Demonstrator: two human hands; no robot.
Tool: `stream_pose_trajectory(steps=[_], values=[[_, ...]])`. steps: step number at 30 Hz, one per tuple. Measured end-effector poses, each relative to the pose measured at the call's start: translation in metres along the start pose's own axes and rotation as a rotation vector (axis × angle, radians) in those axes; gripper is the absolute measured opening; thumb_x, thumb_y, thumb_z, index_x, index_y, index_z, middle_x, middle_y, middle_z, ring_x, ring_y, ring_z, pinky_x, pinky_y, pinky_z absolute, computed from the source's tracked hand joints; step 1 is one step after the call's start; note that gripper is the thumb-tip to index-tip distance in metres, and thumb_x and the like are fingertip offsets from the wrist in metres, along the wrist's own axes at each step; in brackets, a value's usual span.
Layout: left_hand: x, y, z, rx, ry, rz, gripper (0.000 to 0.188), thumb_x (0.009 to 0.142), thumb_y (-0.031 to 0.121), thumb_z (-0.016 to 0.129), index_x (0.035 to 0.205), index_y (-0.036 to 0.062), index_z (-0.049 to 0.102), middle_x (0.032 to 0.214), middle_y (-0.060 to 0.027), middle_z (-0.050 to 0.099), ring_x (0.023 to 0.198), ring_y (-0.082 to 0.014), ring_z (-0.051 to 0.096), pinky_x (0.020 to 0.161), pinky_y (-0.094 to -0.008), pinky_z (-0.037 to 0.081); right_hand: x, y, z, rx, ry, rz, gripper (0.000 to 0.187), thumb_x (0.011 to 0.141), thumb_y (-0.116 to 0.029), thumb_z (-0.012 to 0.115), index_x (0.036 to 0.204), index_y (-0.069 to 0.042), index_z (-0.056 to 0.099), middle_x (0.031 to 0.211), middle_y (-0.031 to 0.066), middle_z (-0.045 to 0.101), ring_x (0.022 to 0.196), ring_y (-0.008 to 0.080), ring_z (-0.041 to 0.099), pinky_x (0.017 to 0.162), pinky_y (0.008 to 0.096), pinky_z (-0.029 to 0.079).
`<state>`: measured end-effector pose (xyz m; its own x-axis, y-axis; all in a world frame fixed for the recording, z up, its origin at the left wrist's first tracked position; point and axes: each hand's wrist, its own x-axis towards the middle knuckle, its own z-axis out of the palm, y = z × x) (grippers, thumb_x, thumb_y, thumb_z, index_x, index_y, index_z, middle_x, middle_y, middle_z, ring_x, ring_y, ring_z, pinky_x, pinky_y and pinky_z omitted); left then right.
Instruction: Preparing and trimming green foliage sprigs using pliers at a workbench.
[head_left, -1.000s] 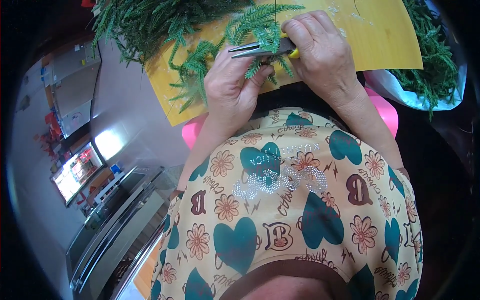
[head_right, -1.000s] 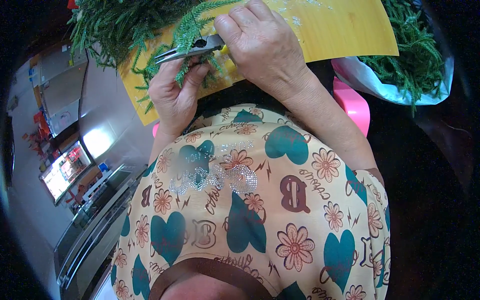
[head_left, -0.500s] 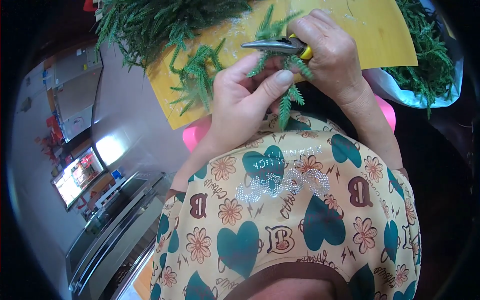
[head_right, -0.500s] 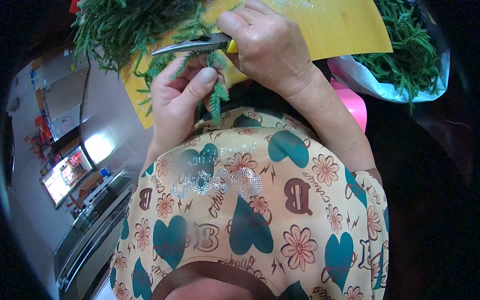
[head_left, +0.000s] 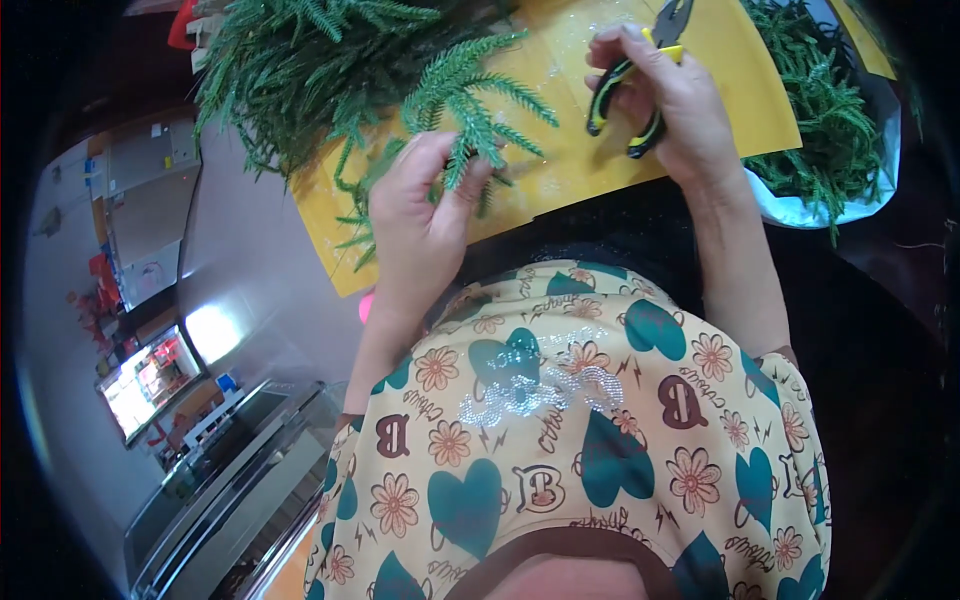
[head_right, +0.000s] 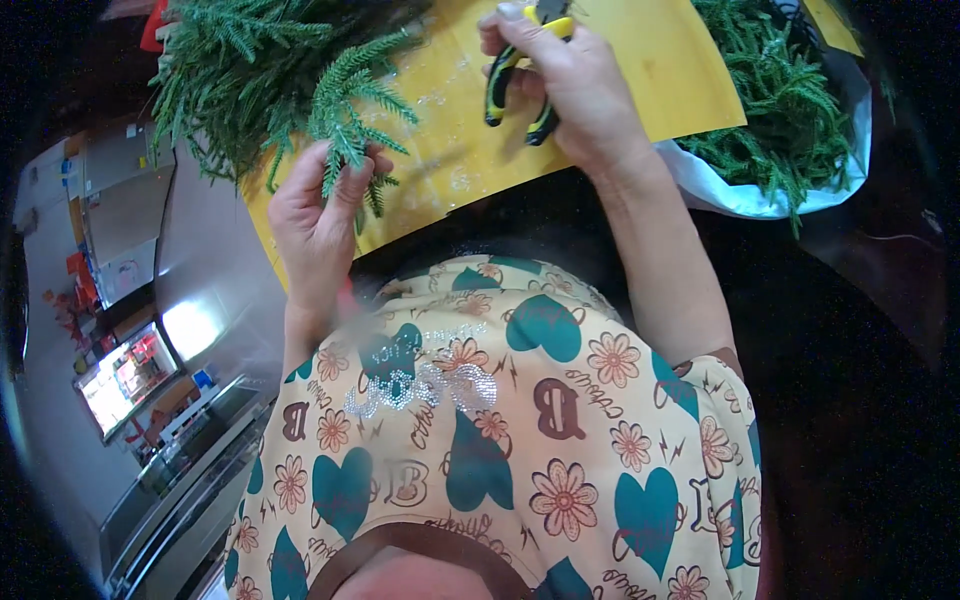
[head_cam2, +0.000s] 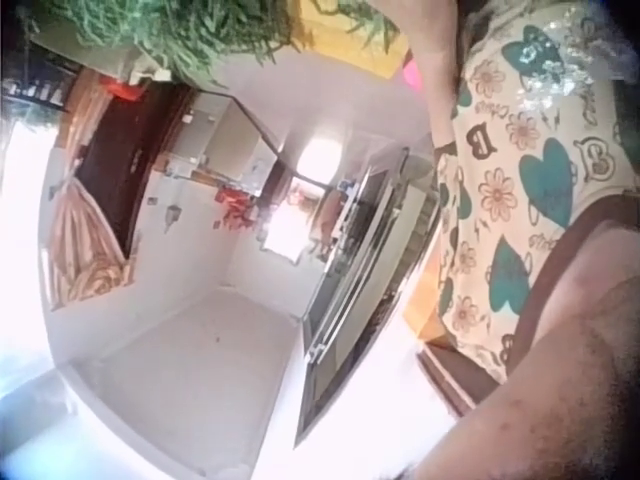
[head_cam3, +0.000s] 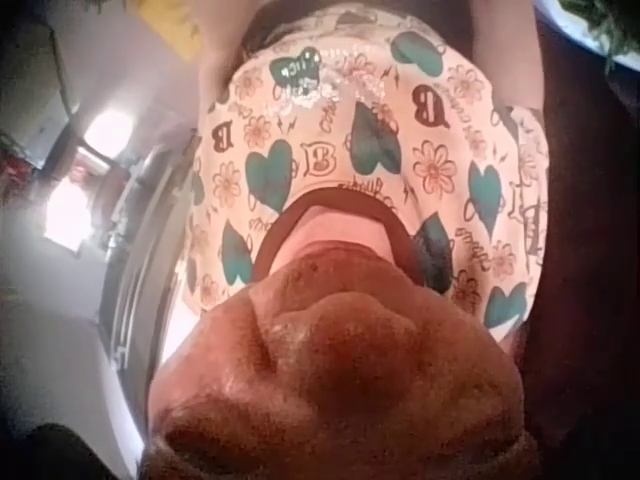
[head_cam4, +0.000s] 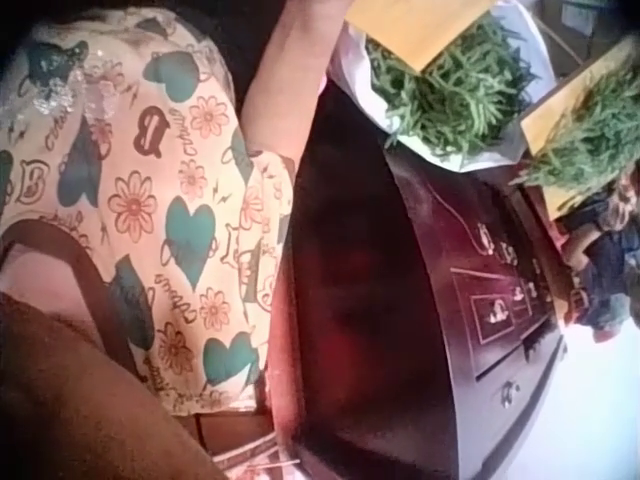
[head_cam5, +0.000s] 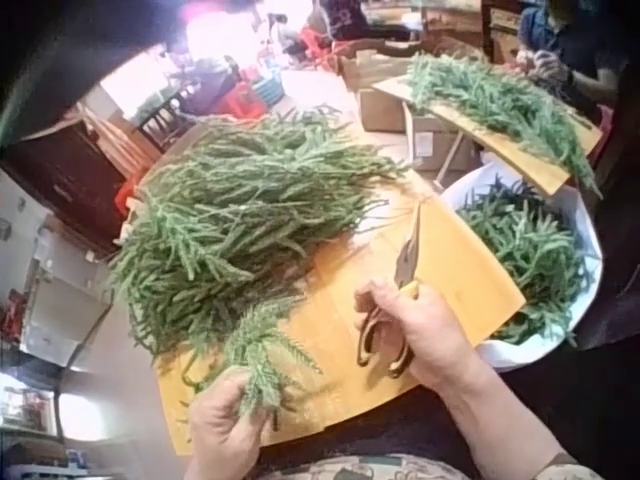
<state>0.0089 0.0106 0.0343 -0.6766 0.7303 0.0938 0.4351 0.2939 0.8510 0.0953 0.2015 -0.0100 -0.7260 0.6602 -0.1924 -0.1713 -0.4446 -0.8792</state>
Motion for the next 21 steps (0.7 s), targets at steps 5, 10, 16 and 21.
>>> stream_pose_trajectory(steps=[5,10,16,21], values=[[0.020,-0.012,0.009,0.252,0.034,0.266,0.010,0.077,0.004,0.064,0.085,0.0009,0.059,0.078,-0.0099,0.059,0.071,-0.0231,0.057,0.066,-0.0298,0.044,-0.004,0.014,0.001,-0.232,-0.086,-0.104,0.028,0.090,-0.031,0.052,0.099,-0.007,0.062,0.061,-0.0036,0.048,0.051,0.0029,0.041,0.048,0.0197,0.034],[0.037,-0.024,0.019,0.461,0.009,0.403,0.012,0.072,0.001,0.064,0.082,0.0017,0.057,0.075,-0.0090,0.058,0.071,-0.0250,0.057,0.065,-0.0310,0.044,-0.008,0.007,0.000,-0.200,-0.172,0.058,0.028,0.090,-0.030,0.052,0.102,-0.006,0.060,0.060,-0.0030,0.043,0.047,0.0033,0.037,0.043,0.0182,0.030],[0.041,-0.023,0.037,0.263,0.110,0.185,0.015,0.070,0.000,0.062,0.083,0.0041,0.057,0.075,-0.0084,0.058,0.071,-0.0260,0.057,0.065,-0.0335,0.043,-0.006,0.003,0.001,0.074,-0.206,0.225,0.029,0.092,-0.026,0.049,0.108,-0.003,0.057,0.061,-0.0008,0.046,0.045,0.0037,0.036,0.041,0.0177,0.030],[0.048,-0.036,0.033,0.453,0.088,0.459,0.015,0.071,0.003,0.063,0.084,0.0075,0.058,0.077,-0.0066,0.060,0.073,-0.0234,0.058,0.069,-0.0343,0.041,-0.008,0.004,0.008,0.191,-0.131,0.267,0.032,0.094,-0.024,0.044,0.113,-0.001,0.053,0.067,0.0028,0.053,0.046,0.0043,0.038,0.040,0.0169,0.033]])
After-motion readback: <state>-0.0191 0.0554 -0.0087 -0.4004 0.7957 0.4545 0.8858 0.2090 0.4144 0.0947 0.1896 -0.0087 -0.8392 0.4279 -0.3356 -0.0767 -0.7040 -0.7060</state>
